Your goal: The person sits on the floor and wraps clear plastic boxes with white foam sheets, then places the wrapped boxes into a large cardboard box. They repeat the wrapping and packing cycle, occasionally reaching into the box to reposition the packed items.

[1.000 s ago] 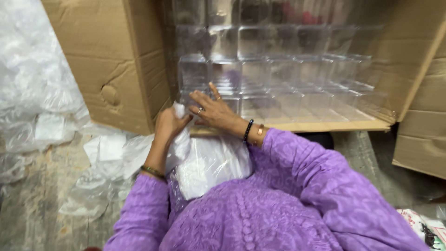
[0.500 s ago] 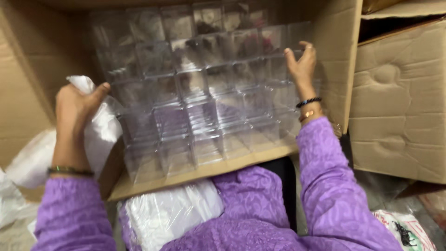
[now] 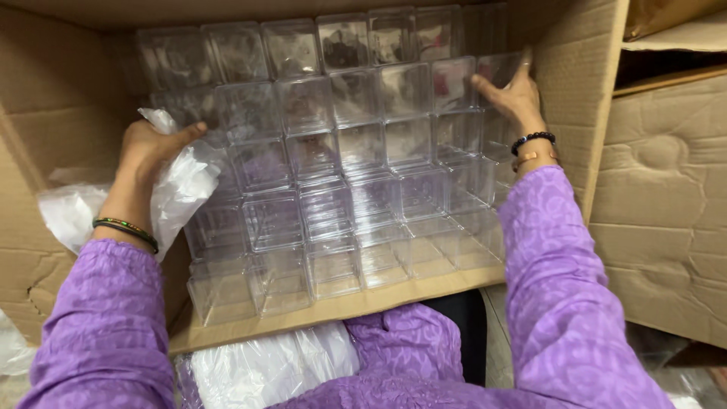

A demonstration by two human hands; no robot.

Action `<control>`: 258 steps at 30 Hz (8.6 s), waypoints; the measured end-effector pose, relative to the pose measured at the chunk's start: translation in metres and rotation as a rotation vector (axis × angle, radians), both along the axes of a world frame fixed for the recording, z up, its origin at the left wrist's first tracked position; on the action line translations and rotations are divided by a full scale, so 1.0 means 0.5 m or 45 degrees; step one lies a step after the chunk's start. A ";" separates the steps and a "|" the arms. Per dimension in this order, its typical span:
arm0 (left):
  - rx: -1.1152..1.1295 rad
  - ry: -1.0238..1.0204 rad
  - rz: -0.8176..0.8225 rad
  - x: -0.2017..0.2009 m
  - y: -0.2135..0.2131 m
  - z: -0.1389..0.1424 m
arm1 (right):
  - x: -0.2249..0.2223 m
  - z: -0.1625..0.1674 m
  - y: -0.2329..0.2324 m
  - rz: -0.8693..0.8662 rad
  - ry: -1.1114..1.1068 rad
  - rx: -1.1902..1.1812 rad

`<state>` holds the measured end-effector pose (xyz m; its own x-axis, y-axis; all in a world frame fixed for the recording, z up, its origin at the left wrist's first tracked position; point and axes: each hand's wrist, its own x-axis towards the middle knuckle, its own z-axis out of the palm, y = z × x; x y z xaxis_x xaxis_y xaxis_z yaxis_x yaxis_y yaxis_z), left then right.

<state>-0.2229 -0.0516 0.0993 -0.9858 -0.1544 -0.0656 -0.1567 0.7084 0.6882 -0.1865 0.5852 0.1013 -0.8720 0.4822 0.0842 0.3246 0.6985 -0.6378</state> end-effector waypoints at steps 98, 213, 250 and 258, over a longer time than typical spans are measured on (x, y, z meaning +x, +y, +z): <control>1.199 0.014 -0.282 0.766 -0.054 -0.023 | 0.650 0.012 -0.818 1.327 0.302 -0.422; 1.588 0.268 -0.268 0.721 -0.040 -0.053 | 0.200 -0.135 -0.544 1.231 0.210 0.387; 1.844 0.178 -0.247 0.719 -0.068 -0.108 | 0.065 -0.029 -0.577 1.079 0.223 0.576; 1.789 0.049 -0.327 0.720 0.007 -0.058 | 0.405 0.059 -0.596 1.239 0.408 -1.363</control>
